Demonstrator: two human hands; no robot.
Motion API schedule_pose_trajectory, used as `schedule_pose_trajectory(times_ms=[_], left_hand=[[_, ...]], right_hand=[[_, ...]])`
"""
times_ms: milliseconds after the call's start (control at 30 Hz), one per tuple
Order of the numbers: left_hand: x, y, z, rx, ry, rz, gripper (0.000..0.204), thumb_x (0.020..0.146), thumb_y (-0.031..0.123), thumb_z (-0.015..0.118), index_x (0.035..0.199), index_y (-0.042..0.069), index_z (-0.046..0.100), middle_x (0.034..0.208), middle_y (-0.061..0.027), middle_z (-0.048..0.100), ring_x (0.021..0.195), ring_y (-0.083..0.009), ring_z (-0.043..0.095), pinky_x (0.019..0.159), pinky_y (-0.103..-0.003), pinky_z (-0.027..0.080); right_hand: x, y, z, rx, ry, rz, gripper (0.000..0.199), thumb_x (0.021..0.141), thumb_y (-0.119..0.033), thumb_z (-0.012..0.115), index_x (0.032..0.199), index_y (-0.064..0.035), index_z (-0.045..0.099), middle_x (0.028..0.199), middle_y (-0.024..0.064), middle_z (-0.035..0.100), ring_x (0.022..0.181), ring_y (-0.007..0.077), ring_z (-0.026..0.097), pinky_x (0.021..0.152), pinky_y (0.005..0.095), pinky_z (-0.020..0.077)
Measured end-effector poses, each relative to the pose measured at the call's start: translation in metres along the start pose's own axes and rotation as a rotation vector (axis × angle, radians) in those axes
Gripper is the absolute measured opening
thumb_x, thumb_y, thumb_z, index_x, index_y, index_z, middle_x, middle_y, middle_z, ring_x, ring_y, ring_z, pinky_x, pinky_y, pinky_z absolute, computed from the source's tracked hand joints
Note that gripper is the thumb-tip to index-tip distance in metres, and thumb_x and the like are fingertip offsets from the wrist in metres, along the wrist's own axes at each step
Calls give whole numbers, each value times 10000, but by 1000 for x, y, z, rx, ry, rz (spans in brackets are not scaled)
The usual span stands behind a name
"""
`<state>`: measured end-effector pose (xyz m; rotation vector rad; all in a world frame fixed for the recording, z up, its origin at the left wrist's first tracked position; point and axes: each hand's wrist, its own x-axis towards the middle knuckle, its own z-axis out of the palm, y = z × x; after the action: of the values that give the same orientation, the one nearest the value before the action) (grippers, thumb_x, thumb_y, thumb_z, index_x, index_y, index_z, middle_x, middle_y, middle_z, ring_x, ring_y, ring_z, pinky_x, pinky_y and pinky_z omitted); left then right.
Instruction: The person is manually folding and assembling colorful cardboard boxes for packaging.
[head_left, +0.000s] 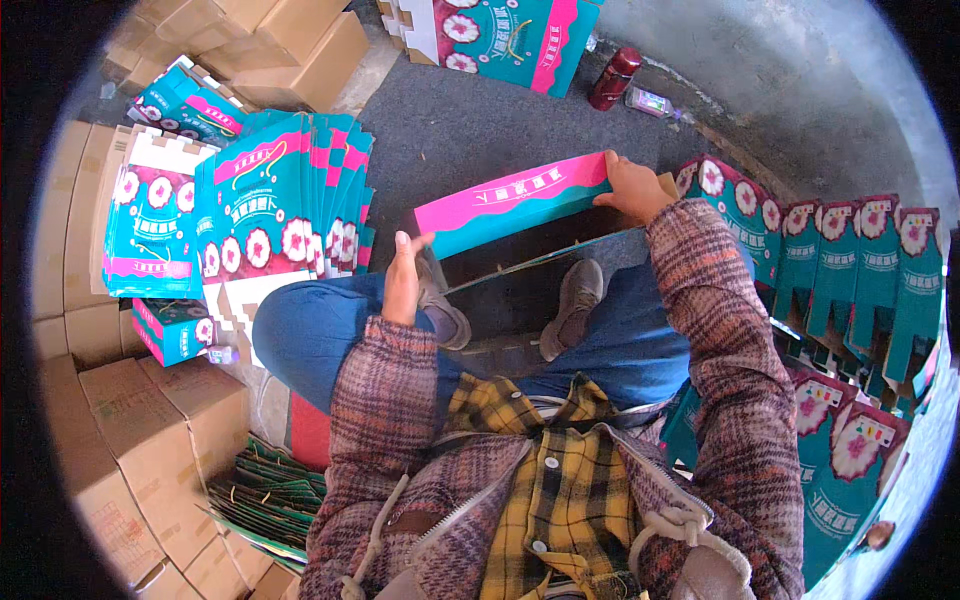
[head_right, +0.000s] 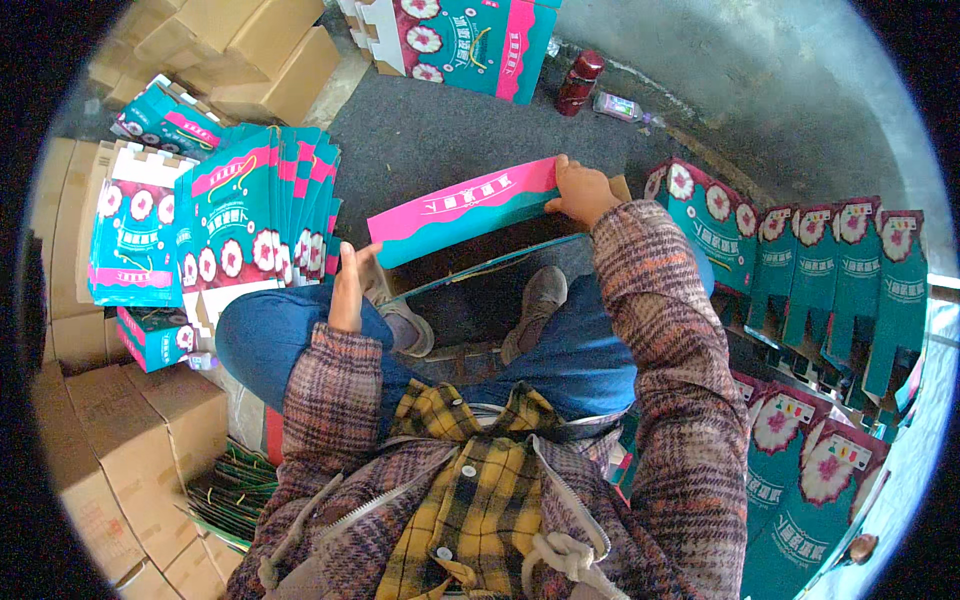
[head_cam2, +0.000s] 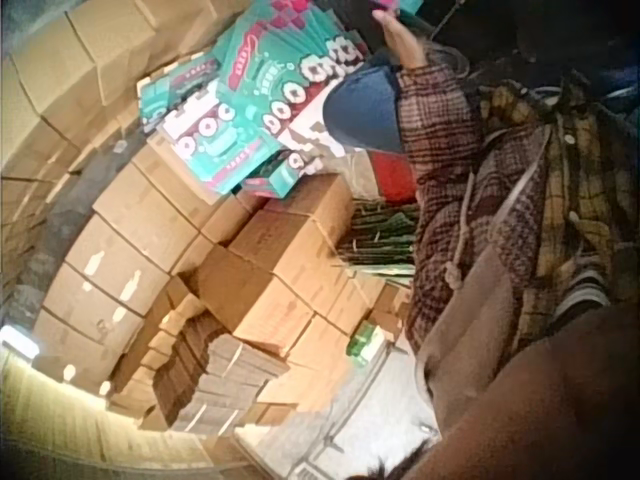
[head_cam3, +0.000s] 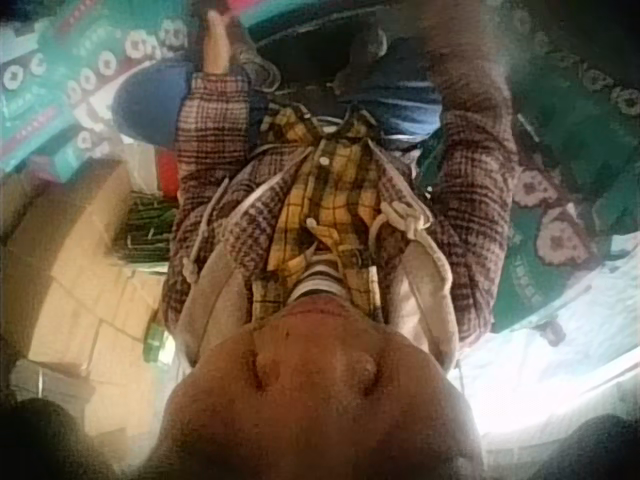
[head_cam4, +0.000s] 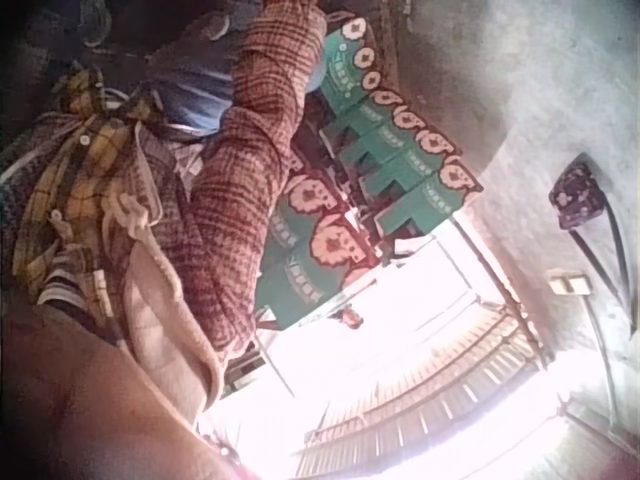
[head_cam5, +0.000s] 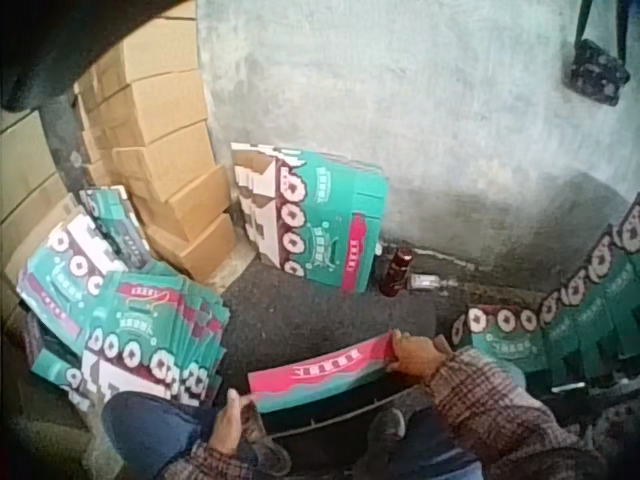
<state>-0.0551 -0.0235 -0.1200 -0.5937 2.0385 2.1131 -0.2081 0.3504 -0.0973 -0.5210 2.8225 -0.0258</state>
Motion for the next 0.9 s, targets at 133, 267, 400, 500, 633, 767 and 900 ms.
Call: schedule_pose_trajectory(times_ms=[133,267,400,500,633,767,900], left_hand=[[5,-20,21,379,44,240,776,830,377,652,1378,-59,319,1286,-254,493,1205,-336,483,1027,-398,347],[14,-40,13,661,-33,246,924,739,318,749,1406,-48,224,1315,-280,438,1196,-378,477,1004,-421,372],[12,-18,29,649,-127,251,808,725,291,756,1328,-29,324,1252,-247,481,1184,-368,483,983,-408,391],[13,-27,18,641,-126,277,790,714,278,764,1310,-24,343,1227,-235,500,1166,-354,503,974,-403,401],[22,-41,11,683,-99,330,791,711,265,770,1315,-21,347,1202,-227,523,1118,-345,537,954,-398,418],[26,-51,14,648,-52,264,699,750,276,747,1282,-26,408,1163,-195,566,1079,-330,563,931,-388,439],[34,-55,3,-57,-45,-59,584,812,392,677,1206,-9,520,1076,-149,625,941,-290,631,828,-388,487]], right_hand=[[-2,4,-3,-7,24,-18,815,689,-423,769,1225,48,376,1039,221,617,956,368,622,784,438,511],[-5,-3,-25,-97,-30,-29,751,727,-499,707,1180,47,461,981,223,638,944,374,623,772,434,512],[-21,32,-49,4,20,154,702,767,-634,607,1080,-6,618,928,195,669,898,323,656,754,403,525],[-20,18,-60,861,-440,206,827,788,-736,495,1113,16,608,938,168,678,893,295,656,781,428,514],[-38,-7,-55,527,-624,-228,949,760,-780,476,1251,30,537,1267,252,530,1244,349,453,1047,453,325],[-44,21,-38,356,-556,-400,889,780,-660,589,1310,44,468,1314,226,479,1195,345,483,1014,429,365],[-14,21,-38,395,-419,-187,849,703,-582,702,1203,78,514,1203,249,536,1141,360,515,982,406,393]])
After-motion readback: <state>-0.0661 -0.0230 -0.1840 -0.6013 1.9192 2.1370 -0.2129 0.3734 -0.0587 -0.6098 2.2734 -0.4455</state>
